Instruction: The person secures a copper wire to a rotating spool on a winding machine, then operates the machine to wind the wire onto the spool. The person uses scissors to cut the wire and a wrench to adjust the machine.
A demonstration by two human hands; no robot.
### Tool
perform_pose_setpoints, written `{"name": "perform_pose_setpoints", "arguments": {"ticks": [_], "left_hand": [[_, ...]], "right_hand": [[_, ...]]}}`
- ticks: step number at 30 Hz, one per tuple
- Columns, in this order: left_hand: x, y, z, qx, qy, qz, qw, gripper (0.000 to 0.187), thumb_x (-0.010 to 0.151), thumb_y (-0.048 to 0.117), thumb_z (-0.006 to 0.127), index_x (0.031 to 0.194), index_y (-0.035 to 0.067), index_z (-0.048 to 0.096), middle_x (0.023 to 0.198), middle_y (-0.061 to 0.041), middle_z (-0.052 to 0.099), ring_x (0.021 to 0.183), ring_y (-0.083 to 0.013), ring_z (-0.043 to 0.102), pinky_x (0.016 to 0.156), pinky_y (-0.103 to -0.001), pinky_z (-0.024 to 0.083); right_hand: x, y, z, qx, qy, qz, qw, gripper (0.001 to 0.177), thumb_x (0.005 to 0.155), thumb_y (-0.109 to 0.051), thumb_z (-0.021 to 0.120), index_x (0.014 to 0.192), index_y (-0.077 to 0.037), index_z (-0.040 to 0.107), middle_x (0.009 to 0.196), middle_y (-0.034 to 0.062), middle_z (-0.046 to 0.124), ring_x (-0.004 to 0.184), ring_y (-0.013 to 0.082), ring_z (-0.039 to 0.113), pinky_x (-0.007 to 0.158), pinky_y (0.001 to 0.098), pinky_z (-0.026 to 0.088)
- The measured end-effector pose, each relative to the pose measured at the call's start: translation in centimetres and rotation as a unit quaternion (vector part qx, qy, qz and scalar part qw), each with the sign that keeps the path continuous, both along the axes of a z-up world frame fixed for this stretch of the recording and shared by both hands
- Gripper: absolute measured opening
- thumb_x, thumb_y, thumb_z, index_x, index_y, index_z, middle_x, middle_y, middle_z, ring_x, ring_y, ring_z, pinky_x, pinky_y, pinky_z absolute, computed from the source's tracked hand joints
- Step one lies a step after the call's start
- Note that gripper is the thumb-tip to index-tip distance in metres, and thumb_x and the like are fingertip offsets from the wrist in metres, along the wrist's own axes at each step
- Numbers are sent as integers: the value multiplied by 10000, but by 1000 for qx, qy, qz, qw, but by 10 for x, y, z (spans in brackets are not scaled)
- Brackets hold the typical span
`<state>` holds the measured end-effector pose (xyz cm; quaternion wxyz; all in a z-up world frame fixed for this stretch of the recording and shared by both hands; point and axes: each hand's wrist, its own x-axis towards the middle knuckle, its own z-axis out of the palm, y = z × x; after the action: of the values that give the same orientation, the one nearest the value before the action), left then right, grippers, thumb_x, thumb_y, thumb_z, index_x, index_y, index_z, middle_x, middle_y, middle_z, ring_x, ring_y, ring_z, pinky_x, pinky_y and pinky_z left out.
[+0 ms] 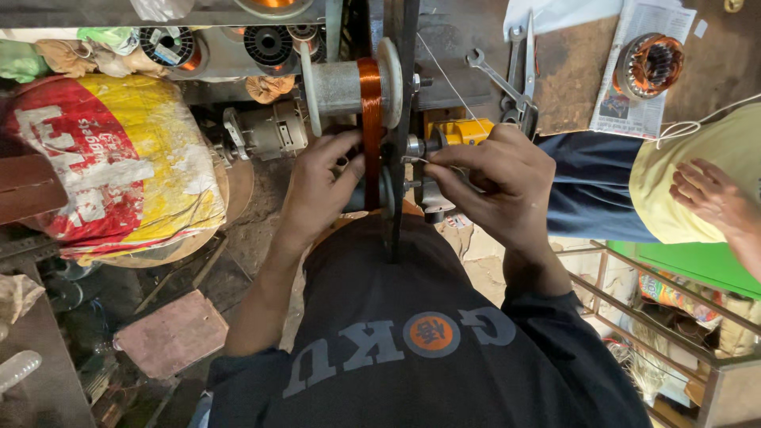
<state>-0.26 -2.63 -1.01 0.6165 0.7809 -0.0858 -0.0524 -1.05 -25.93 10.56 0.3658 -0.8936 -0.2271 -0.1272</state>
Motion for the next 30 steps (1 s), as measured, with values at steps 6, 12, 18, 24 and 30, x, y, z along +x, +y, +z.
{"name": "perform_pose_setpoints", "arguments": {"ticks": [6,12,18,24,30], "left_hand": [[7,4,-3,-21,54,-28,998,265,954,50,707,1216,9,709,977,-111,749,841,-125,697,732,-286,565],[9,4,-6,-99,99,-45,989,264,962,-10,669,1222,-13,714,1023,-66,777,895,-77,691,791,-256,587],[15,5,-6,-90,130,-40,987,252,939,-4,685,1185,5,741,998,-67,788,862,-79,716,768,-252,601],[18,0,6,-63,38,-39,997,197,937,13,716,1125,19,778,976,-68,806,851,-104,758,762,-267,625],[5,2,30,217,-117,15,969,168,947,120,687,1095,46,715,941,-90,747,765,-223,712,700,-369,547]], "right_hand": [[4,3,-3,-5,-9,1,1000,208,870,-94,919,1012,-94,767,695,-10,570,649,136,448,618,306,335],[17,6,-18,-21,-25,2,999,187,904,-107,899,1038,-101,769,786,-3,674,667,149,482,656,319,356],[18,7,-24,-38,-30,15,999,181,909,-159,894,1031,-107,771,754,-19,662,640,147,498,665,332,348],[16,9,-25,-26,-26,14,999,181,914,-164,884,1037,-112,761,783,-15,680,649,150,526,669,329,356],[5,10,-21,-18,25,-11,999,180,970,-187,830,1041,-74,709,966,59,664,795,201,654,690,327,495]]}}
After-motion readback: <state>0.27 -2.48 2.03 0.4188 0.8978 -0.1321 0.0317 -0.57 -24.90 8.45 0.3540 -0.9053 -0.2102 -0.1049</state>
